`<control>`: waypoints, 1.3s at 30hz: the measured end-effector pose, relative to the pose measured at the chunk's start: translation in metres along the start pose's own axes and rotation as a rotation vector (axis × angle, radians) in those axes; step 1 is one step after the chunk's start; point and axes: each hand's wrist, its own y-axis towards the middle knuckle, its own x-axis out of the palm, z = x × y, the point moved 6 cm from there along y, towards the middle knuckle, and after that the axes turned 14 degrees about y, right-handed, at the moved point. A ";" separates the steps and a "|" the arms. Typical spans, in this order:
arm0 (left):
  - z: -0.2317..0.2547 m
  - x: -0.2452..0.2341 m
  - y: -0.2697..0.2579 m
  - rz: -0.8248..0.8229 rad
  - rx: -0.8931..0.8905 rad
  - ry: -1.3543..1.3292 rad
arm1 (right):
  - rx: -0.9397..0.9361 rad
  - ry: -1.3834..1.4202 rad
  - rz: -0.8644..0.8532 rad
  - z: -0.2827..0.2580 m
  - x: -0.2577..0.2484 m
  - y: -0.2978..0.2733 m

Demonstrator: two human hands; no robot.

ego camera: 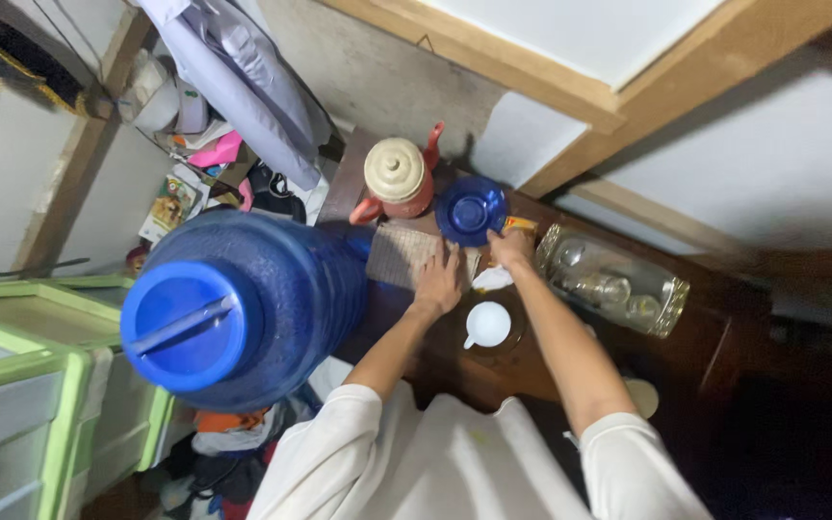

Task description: The person wipes several cups, saucers, and a blue bowl with a white cloth on a wooden table. They also wipe a small glass jar and place the items back on the table.

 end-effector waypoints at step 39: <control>-0.017 -0.005 -0.009 0.136 -0.071 -1.388 | -0.049 0.713 -0.410 0.039 -0.029 -0.099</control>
